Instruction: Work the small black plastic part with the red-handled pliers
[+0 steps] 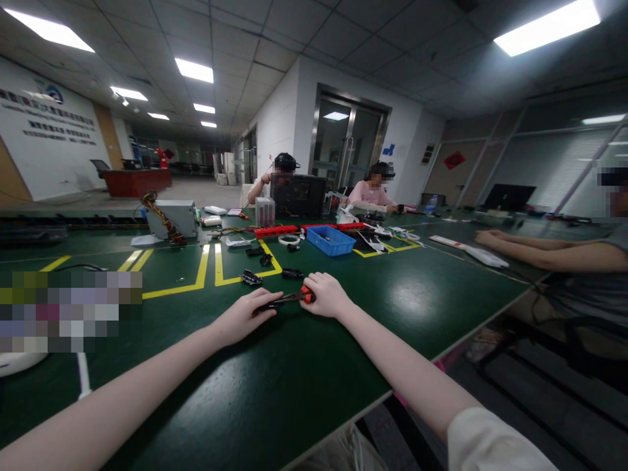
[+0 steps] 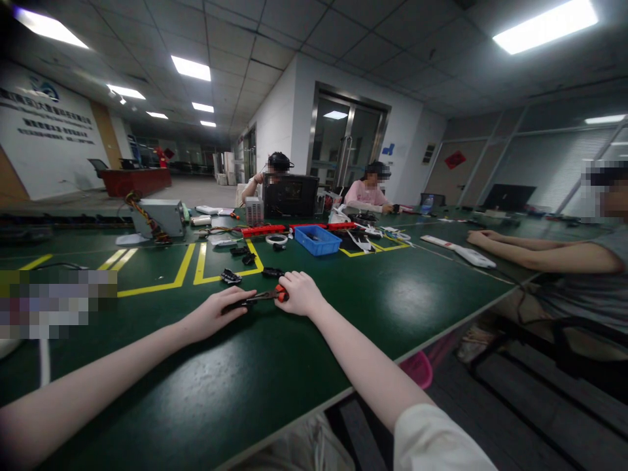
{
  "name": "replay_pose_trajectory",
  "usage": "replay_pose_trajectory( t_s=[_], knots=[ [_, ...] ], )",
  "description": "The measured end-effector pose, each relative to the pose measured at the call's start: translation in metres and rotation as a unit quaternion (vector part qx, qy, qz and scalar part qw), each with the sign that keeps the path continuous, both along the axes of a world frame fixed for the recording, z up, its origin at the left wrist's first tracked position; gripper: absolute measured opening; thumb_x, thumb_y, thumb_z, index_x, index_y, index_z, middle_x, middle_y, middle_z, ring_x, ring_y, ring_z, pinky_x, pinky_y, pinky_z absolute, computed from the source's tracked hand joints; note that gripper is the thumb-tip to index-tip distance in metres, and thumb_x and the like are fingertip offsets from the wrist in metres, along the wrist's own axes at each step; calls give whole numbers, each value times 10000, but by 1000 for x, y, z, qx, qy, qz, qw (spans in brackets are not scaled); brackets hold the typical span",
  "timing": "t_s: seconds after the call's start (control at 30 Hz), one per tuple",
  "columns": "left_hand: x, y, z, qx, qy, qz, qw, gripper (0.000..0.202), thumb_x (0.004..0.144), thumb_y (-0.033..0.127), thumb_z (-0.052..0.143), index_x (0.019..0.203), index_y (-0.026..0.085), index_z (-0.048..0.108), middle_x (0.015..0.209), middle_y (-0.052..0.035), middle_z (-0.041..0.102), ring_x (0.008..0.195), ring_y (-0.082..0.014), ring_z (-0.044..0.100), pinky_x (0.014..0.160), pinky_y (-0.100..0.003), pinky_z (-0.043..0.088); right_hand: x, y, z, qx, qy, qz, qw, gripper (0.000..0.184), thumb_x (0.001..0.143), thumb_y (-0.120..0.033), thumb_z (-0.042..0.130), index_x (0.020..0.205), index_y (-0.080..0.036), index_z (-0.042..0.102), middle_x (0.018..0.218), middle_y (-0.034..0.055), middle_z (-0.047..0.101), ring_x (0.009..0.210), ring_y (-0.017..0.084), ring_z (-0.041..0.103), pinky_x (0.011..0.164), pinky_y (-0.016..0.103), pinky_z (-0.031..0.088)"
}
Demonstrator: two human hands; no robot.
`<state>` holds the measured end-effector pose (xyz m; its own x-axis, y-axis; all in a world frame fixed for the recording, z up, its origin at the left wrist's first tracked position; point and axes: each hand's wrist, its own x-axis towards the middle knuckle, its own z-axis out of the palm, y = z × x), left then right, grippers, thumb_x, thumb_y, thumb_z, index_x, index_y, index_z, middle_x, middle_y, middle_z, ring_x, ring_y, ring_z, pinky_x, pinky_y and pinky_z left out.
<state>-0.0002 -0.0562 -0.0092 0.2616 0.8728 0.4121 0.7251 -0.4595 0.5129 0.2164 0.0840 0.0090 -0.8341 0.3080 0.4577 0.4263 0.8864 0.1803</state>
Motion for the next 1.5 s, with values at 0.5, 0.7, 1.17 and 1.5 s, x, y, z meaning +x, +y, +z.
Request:
replay_pose_trajectory(
  t_s=[0.5,0.7,1.17,1.5],
  knots=[
    [6,-2,0,60,139,70,986,374,961,312,441,1328,253,476,1130,-67,602,1038,-234,530,931,-408,374,-3,-2,0,-51,-32,-6,998,268,783,-436,622,787,-181,540,806,29,574,751,165,524,696,275,355],
    [5,0,-1,44,118,64,990,406,957,300,442,1361,258,437,1137,-73,586,1008,-229,538,903,-382,417,-2,2,2,-95,-26,39,994,350,811,-523,607,840,-181,542,883,33,554,806,161,516,712,268,360],
    [-5,7,-5,15,112,83,990,298,922,292,509,1209,240,565,1153,-53,630,1096,-250,535,976,-441,371,8,22,2,-154,-16,21,988,386,774,-550,643,866,-182,573,902,29,543,804,159,511,681,258,360],
    [-1,4,-3,17,84,87,993,187,880,223,558,1066,206,576,1057,-52,631,1006,-232,564,905,-398,437,34,-17,56,-96,257,94,957,215,925,-366,498,1045,-211,588,994,63,605,949,207,563,854,381,436]
  ],
)
